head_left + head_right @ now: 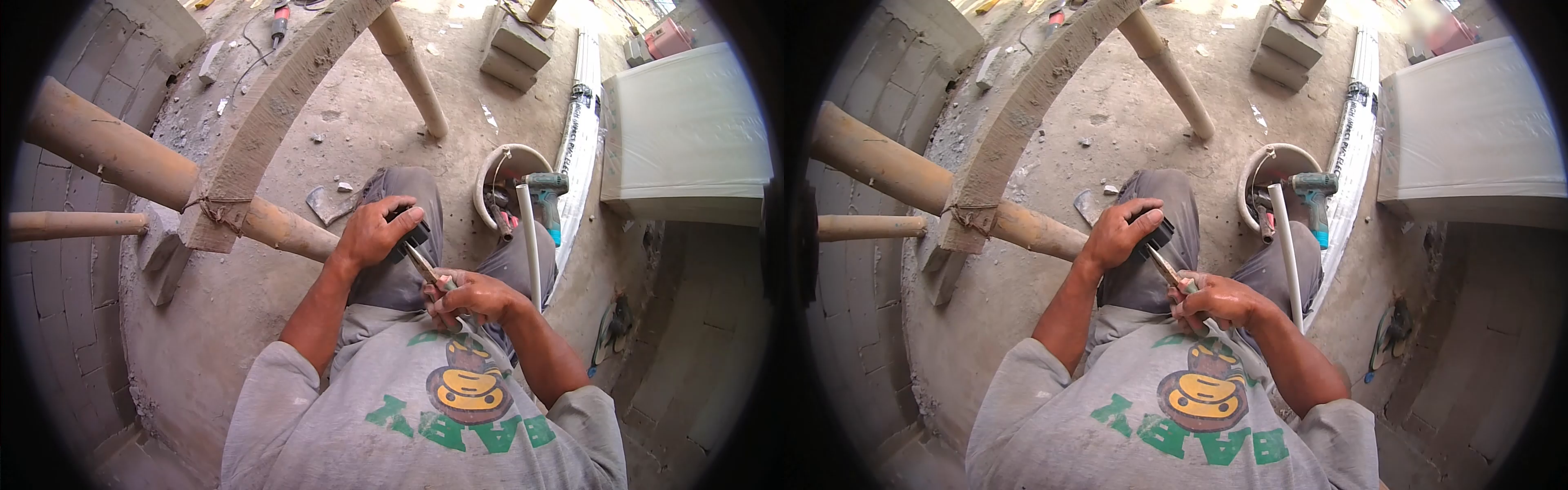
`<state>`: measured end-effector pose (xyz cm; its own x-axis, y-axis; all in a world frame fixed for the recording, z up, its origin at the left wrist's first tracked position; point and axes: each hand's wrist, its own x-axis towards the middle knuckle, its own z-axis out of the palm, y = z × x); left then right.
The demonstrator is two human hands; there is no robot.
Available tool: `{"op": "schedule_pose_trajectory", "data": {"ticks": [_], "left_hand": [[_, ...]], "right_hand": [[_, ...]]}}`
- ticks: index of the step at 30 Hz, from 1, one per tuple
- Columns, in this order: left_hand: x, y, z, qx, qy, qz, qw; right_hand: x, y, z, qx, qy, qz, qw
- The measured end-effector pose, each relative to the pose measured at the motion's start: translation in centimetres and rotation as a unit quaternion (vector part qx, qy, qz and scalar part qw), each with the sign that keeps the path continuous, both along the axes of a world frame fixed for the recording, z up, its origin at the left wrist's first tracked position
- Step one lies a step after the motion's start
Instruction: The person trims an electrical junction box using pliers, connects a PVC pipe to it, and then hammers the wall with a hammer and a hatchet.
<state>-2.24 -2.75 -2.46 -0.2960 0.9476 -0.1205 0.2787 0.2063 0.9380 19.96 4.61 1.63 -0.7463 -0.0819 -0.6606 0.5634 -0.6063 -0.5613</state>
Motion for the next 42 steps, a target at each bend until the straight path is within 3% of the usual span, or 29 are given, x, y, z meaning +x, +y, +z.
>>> {"op": "schedule_pose_trajectory", "data": {"ticks": [5,8,9,11,13,15,18,21,24,27,30,33,34,37,40,42], "left_hand": [[0.2,-0.1,0.2,-0.008,-0.015,0.015,1.000],[0.7,0.6,1.1,-0.055,0.008,0.053,0.997],[0.9,0.9,1.6,-0.077,0.018,0.069,0.995],[1.0,1.7,2.0,-0.113,0.054,0.066,0.990],[1.1,2.3,2.5,-0.144,0.073,0.065,0.985],[0.8,2.6,3.1,-0.176,0.078,0.062,0.979],[-0.5,1.8,3.8,-0.181,0.051,0.017,0.982],[-1.9,0.1,1.4,0.012,-0.022,-0.057,0.998],[-2.5,-2.0,2.6,0.051,-0.180,-0.124,0.974],[-1.8,-1.9,2.2,-0.005,-0.002,-0.087,0.996],[-0.3,-0.6,1.9,-0.117,0.082,0.015,0.990],[0.3,0.7,2.7,-0.169,0.056,0.073,0.981],[0.2,0.9,2.2,-0.150,0.032,0.085,0.985],[-0.8,1.2,2.7,-0.201,-0.010,0.036,0.979],[-0.8,0.8,1.9,-0.153,-0.034,0.045,0.987],[-0.9,0.4,1.2,-0.116,-0.048,0.049,0.991]], "right_hand": [[-0.1,-1.6,-1.1,0.023,0.004,-0.032,0.999],[-0.9,-0.9,1.3,0.205,-0.091,0.032,0.974],[-0.8,-1.0,0.9,0.334,-0.071,0.044,0.939],[-0.4,-1.1,-0.3,0.574,-0.034,0.064,0.816],[-1.4,-1.1,2.2,0.613,-0.082,0.082,0.781],[-1.8,-1.0,3.1,0.640,-0.106,0.091,0.756],[-1.3,-0.3,2.2,0.570,-0.080,0.096,0.812],[-1.2,0.5,2.7,0.445,-0.052,0.105,0.888],[-0.7,1.0,2.0,0.353,-0.004,0.108,0.929],[-1.2,0.6,2.0,0.402,-0.038,0.126,0.906],[-2.7,-0.8,1.3,0.639,-0.140,0.111,0.749],[-2.7,-1.3,-0.1,0.816,-0.137,0.135,0.545],[-2.4,-1.1,-0.4,0.843,-0.125,0.135,0.505],[-1.6,-1.2,-0.8,0.852,-0.098,0.111,0.502],[-1.6,-2.2,0.0,0.781,-0.111,0.103,0.606],[-1.7,-2.5,0.0,0.750,-0.116,0.097,0.643]]}}
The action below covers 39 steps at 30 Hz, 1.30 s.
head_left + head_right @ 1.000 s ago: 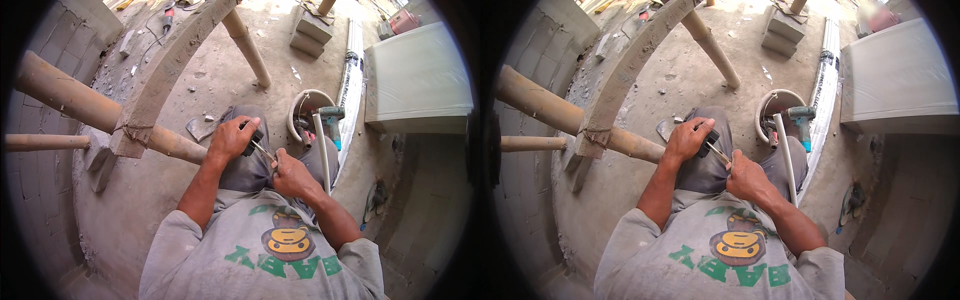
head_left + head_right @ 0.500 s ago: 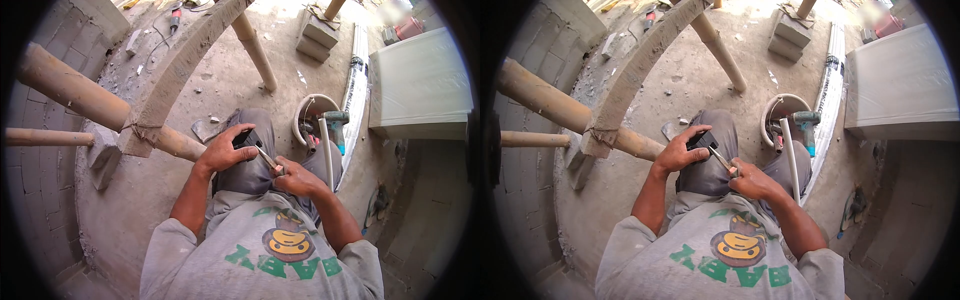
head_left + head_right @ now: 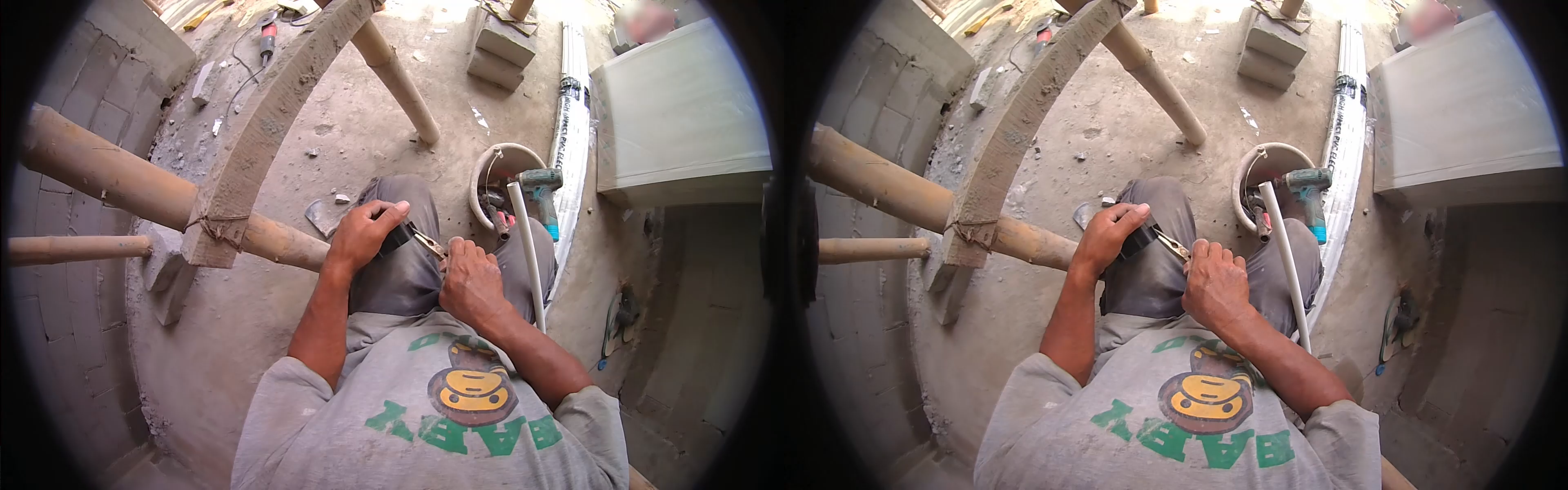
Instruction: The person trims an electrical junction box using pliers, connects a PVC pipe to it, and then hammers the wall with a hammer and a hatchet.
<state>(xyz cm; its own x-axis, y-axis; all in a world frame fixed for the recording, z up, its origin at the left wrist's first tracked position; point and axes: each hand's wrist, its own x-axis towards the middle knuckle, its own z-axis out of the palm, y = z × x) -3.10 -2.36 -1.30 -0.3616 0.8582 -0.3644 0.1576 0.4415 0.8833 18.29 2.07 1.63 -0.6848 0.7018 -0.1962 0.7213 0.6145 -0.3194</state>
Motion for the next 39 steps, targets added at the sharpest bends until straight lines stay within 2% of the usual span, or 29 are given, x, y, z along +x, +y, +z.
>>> {"op": "schedule_pose_trajectory", "data": {"ticks": [2,4,5,7,10,13,17,22,32,35,39], "left_hand": [[0.1,-0.5,-0.4,0.061,-0.011,0.011,0.998],[-0.2,-1.2,0.4,0.076,-0.098,0.014,0.992],[-0.2,-1.6,0.6,0.083,-0.142,0.017,0.986],[-0.2,-1.8,-0.1,0.133,-0.160,0.018,0.978],[-0.4,-2.1,-1.4,0.172,-0.150,-0.004,0.974],[-0.4,-2.3,-1.1,0.183,-0.155,-0.016,0.971],[-0.6,-2.4,-0.9,0.188,-0.131,-0.056,0.972],[-0.4,-2.6,-0.7,0.188,-0.122,-0.050,0.973],[-0.2,-3.1,-2.4,0.223,-0.137,-0.022,0.965],[-0.2,-3.0,-3.3,0.262,-0.050,0.006,0.964],[0.0,-3.0,-3.2,0.239,0.050,0.026,0.969]], "right_hand": [[0.0,0.0,0.2,-0.054,0.010,-0.011,0.998],[0.1,0.2,0.6,-0.116,0.026,-0.016,0.993],[0.0,0.6,1.0,-0.206,0.030,-0.040,0.977],[-0.2,1.5,1.6,-0.378,0.035,-0.086,0.921],[0.5,1.7,0.3,-0.451,0.089,-0.039,0.887],[0.4,2.1,1.2,-0.531,0.036,-0.068,0.844],[0.0,2.6,2.5,-0.580,0.002,-0.079,0.811],[0.0,3.3,1.8,-0.615,-0.023,-0.047,0.787],[-0.2,2.6,1.0,-0.687,0.066,-0.078,0.720],[-0.1,2.1,-0.4,-0.695,0.094,-0.078,0.708],[-0.4,1.2,-1.2,-0.678,0.120,-0.089,0.720]]}}
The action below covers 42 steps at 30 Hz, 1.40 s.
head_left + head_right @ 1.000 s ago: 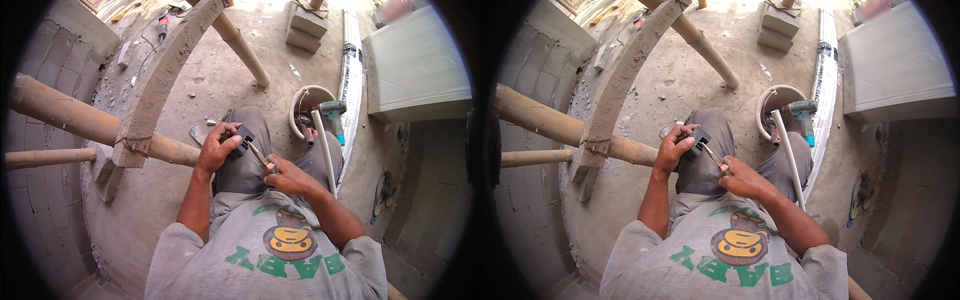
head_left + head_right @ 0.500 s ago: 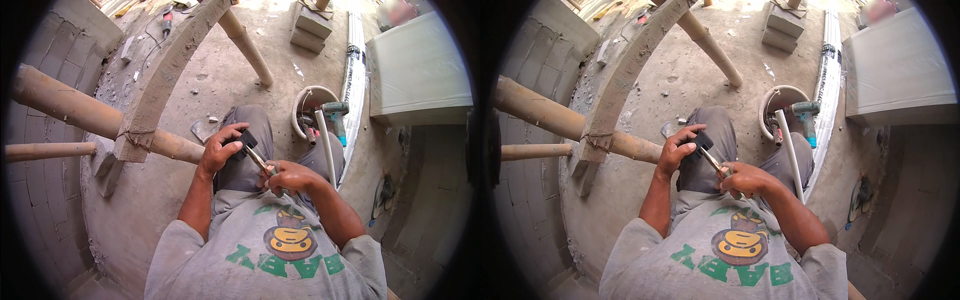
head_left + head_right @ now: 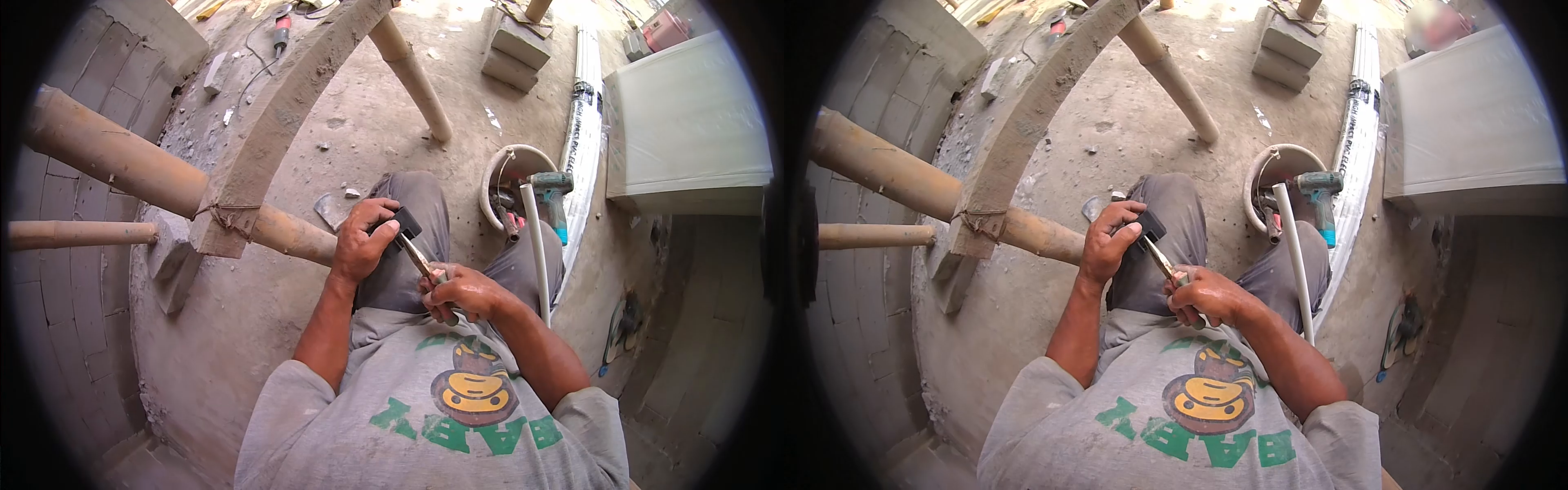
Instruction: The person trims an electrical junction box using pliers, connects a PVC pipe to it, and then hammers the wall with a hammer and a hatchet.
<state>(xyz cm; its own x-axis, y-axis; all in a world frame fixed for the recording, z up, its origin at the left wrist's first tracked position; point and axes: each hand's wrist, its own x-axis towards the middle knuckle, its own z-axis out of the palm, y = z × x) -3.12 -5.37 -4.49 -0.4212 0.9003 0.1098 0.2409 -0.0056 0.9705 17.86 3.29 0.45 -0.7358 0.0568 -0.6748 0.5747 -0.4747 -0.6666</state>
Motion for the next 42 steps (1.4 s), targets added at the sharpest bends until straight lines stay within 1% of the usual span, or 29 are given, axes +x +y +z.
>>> {"op": "schedule_pose_trajectory", "data": {"ticks": [2,4,5,6,7,8,10,11,14,15,17,19,20,21,22,23,24,27,28,30,32,33,34,36,37,40,42], "left_hand": [[0.3,0.4,1.2,0.002,0.089,0.022,0.996],[1.1,0.7,2.4,-0.056,0.129,0.069,0.988],[1.5,0.9,2.9,-0.083,0.148,0.091,0.981],[1.8,1.2,3.2,-0.122,0.156,0.098,0.975],[2.1,1.4,3.5,-0.161,0.163,0.104,0.968],[2.4,1.6,3.8,-0.201,0.170,0.110,0.958],[2.8,2.9,4.2,-0.245,0.206,0.110,0.941],[3.1,3.4,4.3,-0.267,0.225,0.108,0.931],[4.1,4.3,4.4,-0.257,0.224,0.078,0.937],[4.3,4.1,4.4,-0.249,0.231,0.086,0.937],[2.7,3.7,3.8,-0.230,0.132,0.079,0.961],[0.6,2.8,3.5,-0.203,0.032,0.058,0.977],[0.1,2.4,3.3,-0.187,0.008,0.040,0.981],[-0.3,2.0,3.0,-0.171,-0.015,0.024,0.985],[-0.6,1.6,2.8,-0.155,-0.037,0.009,0.987],[-0.4,1.2,2.1,-0.149,-0.085,0.018,0.985],[-0.1,1.0,2.4,-0.141,-0.082,0.026,0.986],[0.7,0.7,2.6,-0.109,-0.089,0.033,0.989],[-0.5,0.5,2.6,-0.133,-0.082,0.028,0.987],[-0.5,0.5,2.9,-0.129,-0.051,0.033,0.990],[0.4,0.2,2.8,-0.144,-0.034,0.017,0.989],[-0.9,0.4,2.9,-0.180,-0.034,0.022,0.983],[0.7,0.0,2.3,-0.110,-0.048,0.007,0.993],[0.8,-0.2,2.4,-0.092,-0.084,-0.015,0.992],[0.7,-0.4,2.5,-0.097,-0.102,-0.025,0.990],[0.4,-0.7,2.0,-0.105,-0.084,-0.020,0.991],[0.7,-0.8,1.8,-0.075,-0.102,-0.014,0.992]], "right_hand": [[-0.3,-0.2,0.4,0.033,-0.020,0.013,0.999],[-0.6,-0.3,1.5,0.083,-0.054,0.044,0.994],[-0.4,-0.7,1.2,0.229,-0.048,0.061,0.970],[-0.2,-1.2,0.7,0.371,-0.040,0.077,0.924],[-0.2,-1.6,0.6,0.504,-0.032,0.092,0.858],[-0.1,-1.8,0.7,0.589,-0.059,0.111,0.798],[-0.2,-2.1,2.3,0.737,-0.112,0.145,0.651],[0.1,-1.6,2.3,0.766,-0.117,0.150,0.614],[1.4,-1.3,2.6,0.814,-0.112,0.147,0.551],[1.8,-1.4,2.0,0.787,-0.112,0.132,0.592],[2.6,-1.6,1.6,0.650,-0.123,0.093,0.744],[3.1,-1.4,1.1,0.479,-0.107,0.044,0.870],[3.1,-1.3,0.8,0.380,-0.086,0.017,0.921],[3.0,-1.2,0.6,0.276,-0.061,-0.010,0.959],[2.7,-1.3,0.6,0.256,-0.040,-0.008,0.966],[2.3,-1.3,0.9,0.237,-0.017,-0.007,0.971],[1.8,-1.3,1.3,0.219,0.005,-0.008,0.976],[0.1,0.2,4.9,0.067,-0.104,0.078,0.989],[0.3,0.0,4.5,0.100,-0.098,0.069,0.988],[0.9,-0.8,2.4,0.167,-0.083,0.046,0.981],[1.6,-1.3,0.4,0.223,-0.006,0.026,0.975],[1.8,-1.4,-0.1,0.249,0.033,0.016,0.968],[1.2,-1.0,1.3,0.185,-0.007,0.052,0.981],[-0.1,0.3,4.4,0.053,-0.085,0.123,0.987],[-0.2,0.5,4.2,0.037,-0.089,0.130,0.987],[-0.3,0.6,3.4,0.019,-0.063,0.095,0.993],[-0.4,0.5,3.3,0.014,-0.051,0.101,0.993]]}}
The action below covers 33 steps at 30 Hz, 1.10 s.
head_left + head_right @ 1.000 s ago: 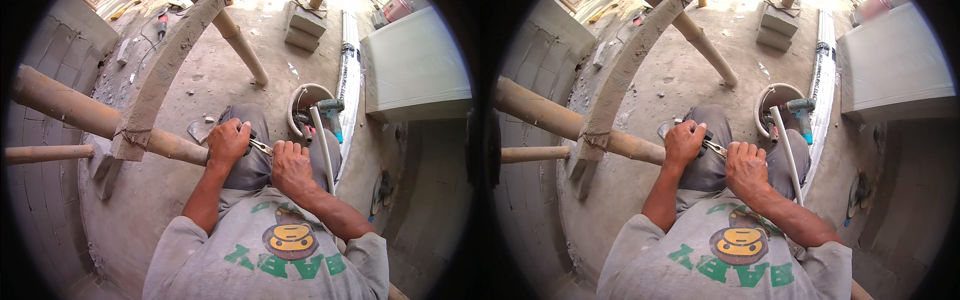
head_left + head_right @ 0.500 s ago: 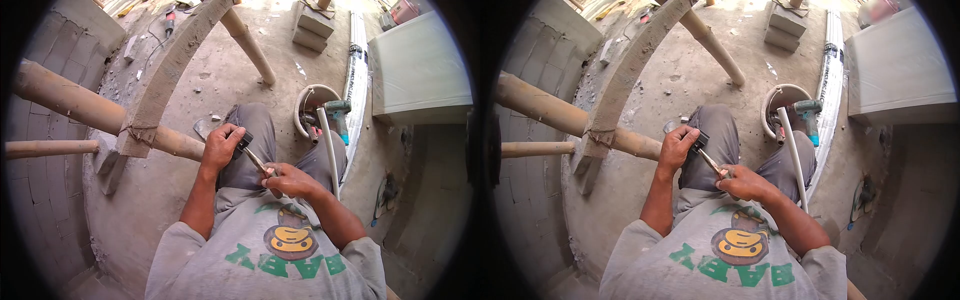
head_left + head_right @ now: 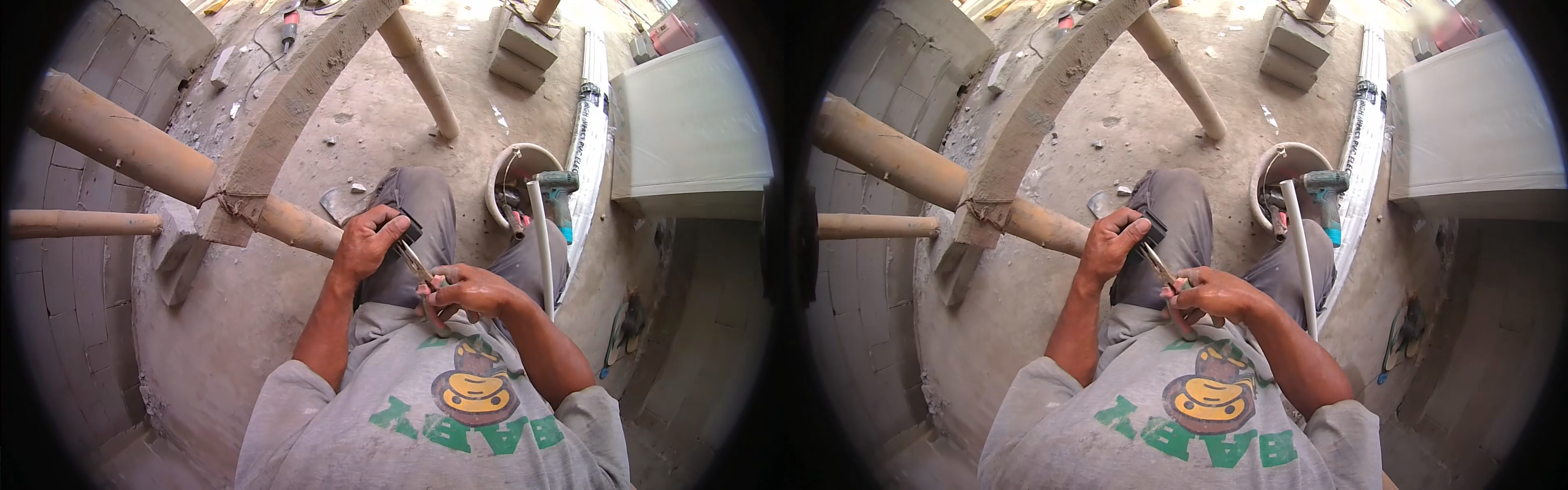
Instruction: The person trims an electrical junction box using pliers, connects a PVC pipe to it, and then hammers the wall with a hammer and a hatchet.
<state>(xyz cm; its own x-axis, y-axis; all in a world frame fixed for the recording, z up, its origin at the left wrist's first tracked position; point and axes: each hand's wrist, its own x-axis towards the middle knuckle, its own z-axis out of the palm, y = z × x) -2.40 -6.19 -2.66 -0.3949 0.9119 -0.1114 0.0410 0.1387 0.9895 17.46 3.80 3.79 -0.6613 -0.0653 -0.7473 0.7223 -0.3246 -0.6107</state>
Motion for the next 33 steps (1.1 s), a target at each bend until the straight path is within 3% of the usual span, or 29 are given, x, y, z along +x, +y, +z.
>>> {"op": "schedule_pose_trajectory", "data": {"ticks": [4,13,25,31,33], "left_hand": [[-0.3,-0.2,-0.2,0.005,0.006,0.001,1.000],[-0.8,-0.3,0.0,-0.017,-0.018,-0.013,1.000],[-1.3,-0.7,-0.7,0.021,-0.117,-0.016,0.993],[-1.2,-0.5,-1.1,0.021,-0.117,-0.012,0.993],[-1.1,-0.5,-1.3,0.032,-0.126,-0.013,0.991]], "right_hand": [[0.5,-0.2,-3.6,-0.054,0.040,-0.020,0.998],[0.6,-0.3,-4.2,-0.110,0.080,-0.051,0.989],[-0.2,-0.7,-6.6,-0.280,0.158,-0.096,0.942],[0.0,-1.3,-5.2,-0.295,0.100,-0.139,0.940],[0.2,-1.6,-4.3,-0.323,0.131,-0.160,0.924]]}}
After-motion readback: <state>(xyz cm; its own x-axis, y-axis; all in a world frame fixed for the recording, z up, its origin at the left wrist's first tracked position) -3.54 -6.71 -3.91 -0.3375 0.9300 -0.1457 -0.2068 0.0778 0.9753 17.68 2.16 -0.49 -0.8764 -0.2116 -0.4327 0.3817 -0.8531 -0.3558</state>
